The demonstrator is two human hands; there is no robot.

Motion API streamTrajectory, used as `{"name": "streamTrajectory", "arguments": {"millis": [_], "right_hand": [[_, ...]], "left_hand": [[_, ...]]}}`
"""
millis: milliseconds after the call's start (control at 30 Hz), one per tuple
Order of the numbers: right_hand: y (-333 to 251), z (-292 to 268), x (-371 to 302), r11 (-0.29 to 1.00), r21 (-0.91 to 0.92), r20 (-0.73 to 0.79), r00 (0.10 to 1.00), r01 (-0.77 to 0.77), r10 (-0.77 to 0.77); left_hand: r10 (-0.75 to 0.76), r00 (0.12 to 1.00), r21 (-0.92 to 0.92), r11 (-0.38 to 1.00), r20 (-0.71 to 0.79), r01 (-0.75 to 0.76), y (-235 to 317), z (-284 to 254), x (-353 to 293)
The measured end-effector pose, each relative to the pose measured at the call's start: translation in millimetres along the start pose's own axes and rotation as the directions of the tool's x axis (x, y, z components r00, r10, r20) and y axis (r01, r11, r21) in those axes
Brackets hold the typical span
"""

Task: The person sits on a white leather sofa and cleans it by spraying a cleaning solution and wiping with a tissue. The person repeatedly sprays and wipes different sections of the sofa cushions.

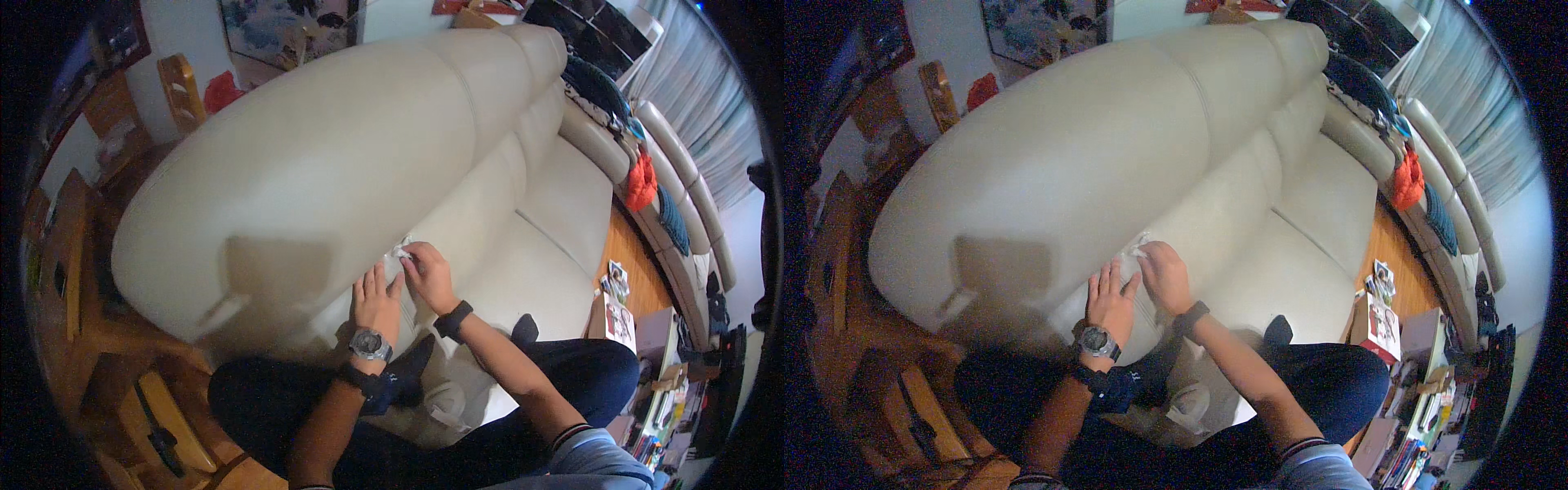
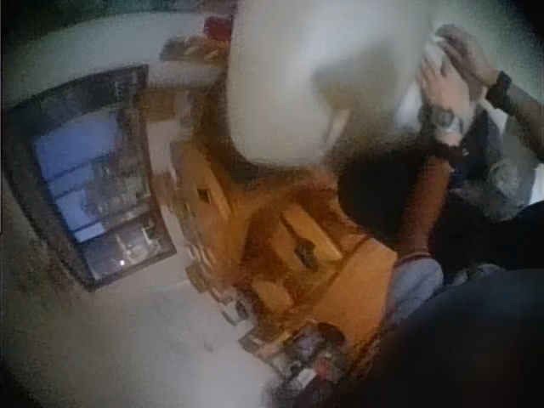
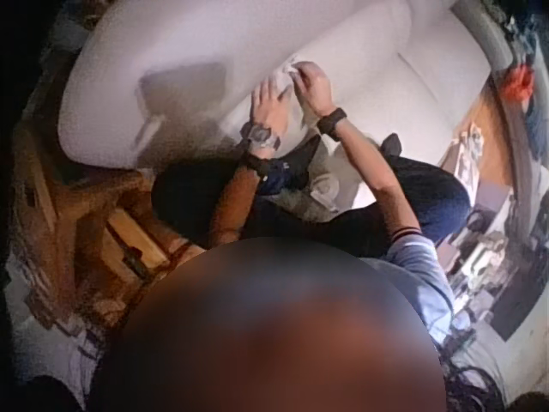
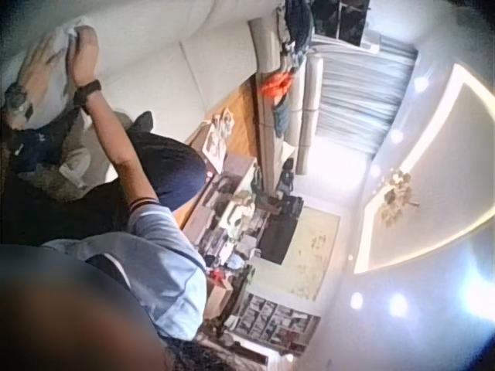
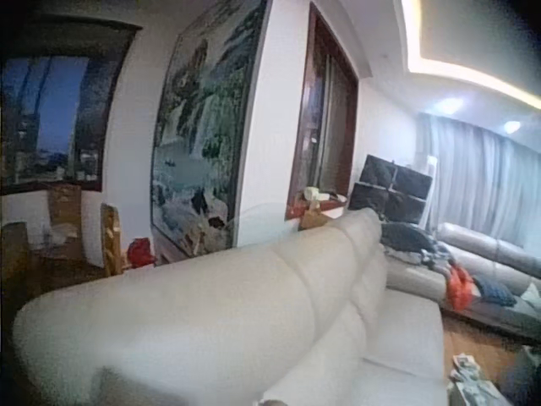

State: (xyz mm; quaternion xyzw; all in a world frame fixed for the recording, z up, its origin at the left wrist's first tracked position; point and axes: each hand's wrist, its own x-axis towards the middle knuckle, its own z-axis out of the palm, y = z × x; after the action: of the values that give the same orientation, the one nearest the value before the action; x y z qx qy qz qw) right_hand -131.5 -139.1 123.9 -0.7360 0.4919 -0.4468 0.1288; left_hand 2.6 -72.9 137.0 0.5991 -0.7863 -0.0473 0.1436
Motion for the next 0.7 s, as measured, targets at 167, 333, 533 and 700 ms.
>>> {"name": "streamTrajectory", "arguments": {"millis": [167,333,533,700], "right_hand": [[14,9,13,0.976,-0.192,0.077,0.993,0.106,-0.093],[71,3,55,0.913,-0.361,-0.048,0.982,-0.188,0.183],[155,-27,117,0.834,-0.49,-0.075,0.965,-0.255,0.251],[114,-30,107,0.877,-0.201,-0.17,0.897,-0.436,0.407]], "left_hand": [[-0.02,0.999,0.018,1.0,0.049,0.019,2,0,3],[0.02,0.992,-0.098,0.995,0.124,-0.008,2,-10,0],[0.007,0.982,-0.028,1.0,0.189,-0.002,6,-14,3],[-0.022,0.977,-0.003,1.0,0.213,0.024,9,-11,6]]}}
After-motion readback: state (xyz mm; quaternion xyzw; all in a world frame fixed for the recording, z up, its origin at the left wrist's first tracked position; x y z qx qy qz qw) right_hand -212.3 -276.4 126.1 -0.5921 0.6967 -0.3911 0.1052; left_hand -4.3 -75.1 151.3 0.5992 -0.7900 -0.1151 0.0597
